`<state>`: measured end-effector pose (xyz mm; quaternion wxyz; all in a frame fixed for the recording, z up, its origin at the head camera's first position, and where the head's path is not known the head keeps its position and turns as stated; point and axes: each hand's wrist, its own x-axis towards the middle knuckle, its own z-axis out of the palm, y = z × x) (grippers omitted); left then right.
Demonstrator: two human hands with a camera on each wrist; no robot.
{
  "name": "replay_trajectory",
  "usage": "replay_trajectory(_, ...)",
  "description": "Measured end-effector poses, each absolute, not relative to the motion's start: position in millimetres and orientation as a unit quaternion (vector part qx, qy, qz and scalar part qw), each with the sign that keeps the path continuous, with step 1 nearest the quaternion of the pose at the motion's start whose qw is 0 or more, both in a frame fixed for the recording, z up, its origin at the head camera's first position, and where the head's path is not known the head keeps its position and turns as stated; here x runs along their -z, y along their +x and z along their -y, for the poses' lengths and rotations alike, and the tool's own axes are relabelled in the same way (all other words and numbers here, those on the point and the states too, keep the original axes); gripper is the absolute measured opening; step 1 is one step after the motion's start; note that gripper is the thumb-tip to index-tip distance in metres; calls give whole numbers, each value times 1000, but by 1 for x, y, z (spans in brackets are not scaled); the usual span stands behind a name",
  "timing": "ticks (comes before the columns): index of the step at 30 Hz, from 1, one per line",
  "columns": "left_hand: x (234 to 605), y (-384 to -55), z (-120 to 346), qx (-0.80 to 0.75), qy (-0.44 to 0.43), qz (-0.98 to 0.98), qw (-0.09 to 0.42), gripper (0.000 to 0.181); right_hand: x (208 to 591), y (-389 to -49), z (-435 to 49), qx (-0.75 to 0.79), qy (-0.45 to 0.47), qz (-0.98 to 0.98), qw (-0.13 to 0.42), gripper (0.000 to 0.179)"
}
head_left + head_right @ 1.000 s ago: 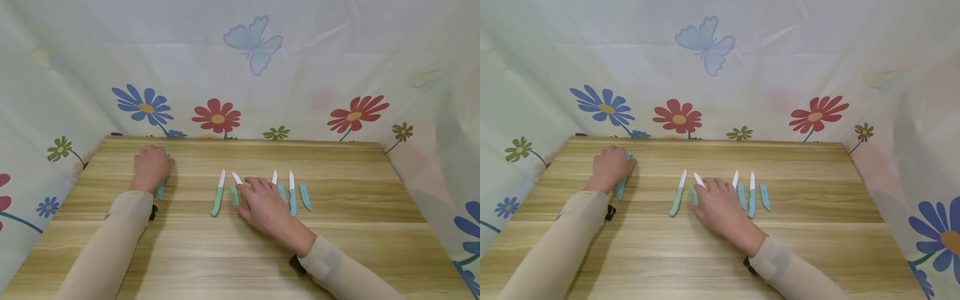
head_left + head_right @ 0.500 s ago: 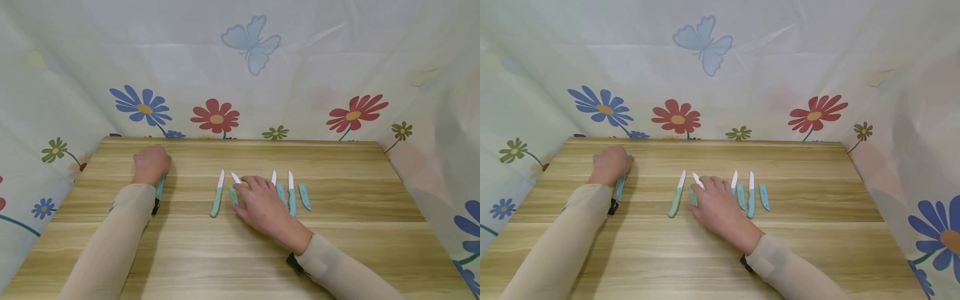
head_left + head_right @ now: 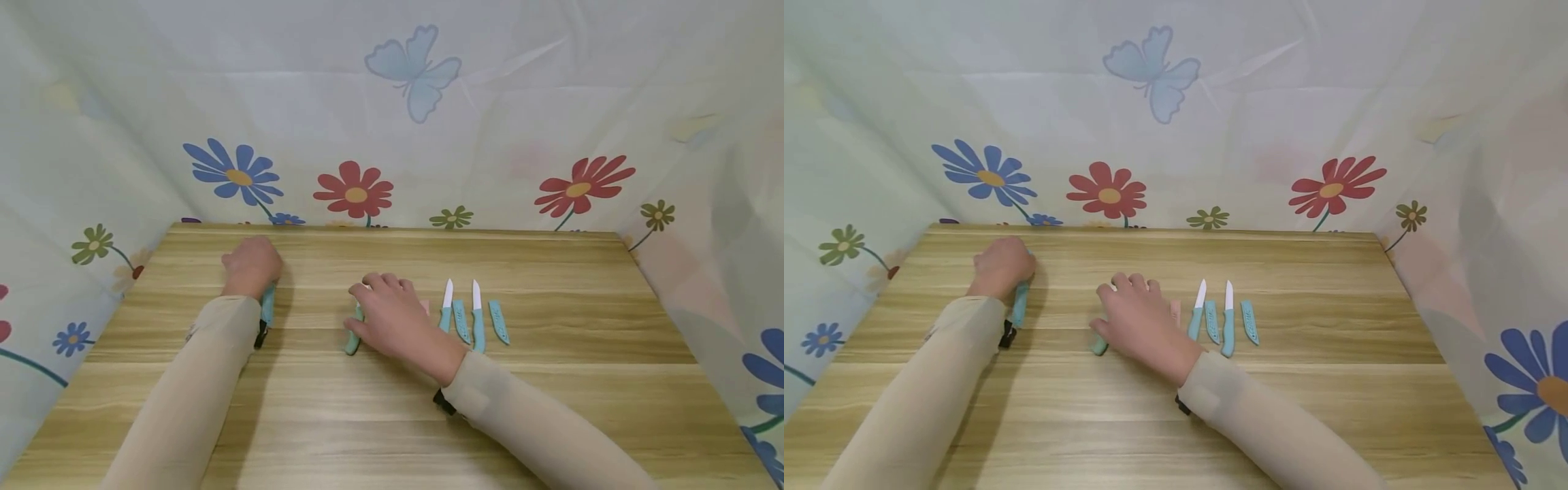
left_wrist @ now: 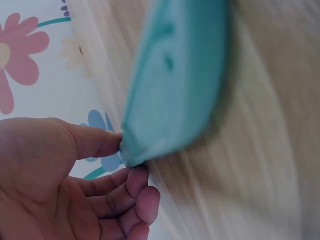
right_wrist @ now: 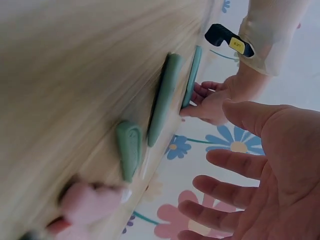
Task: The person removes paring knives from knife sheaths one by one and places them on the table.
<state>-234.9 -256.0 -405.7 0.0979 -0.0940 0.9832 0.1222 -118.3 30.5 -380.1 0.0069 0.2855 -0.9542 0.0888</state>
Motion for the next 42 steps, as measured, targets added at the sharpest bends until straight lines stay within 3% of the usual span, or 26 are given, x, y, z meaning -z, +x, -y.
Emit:
replay_trajectory(15, 399, -232, 242, -192, -154, -962, 117, 28, 394, -146, 24, -56, 279, 958, -24, 55)
replay_trajectory(26, 398, -234, 240, -198, -170, -960, 105, 29, 401, -151, 65, -36, 300, 953, -33, 37)
replay_trajectory(42, 391, -221, 242, -185, -141, -968, 94, 27, 400, -153, 68, -11, 309, 950, -40, 25)
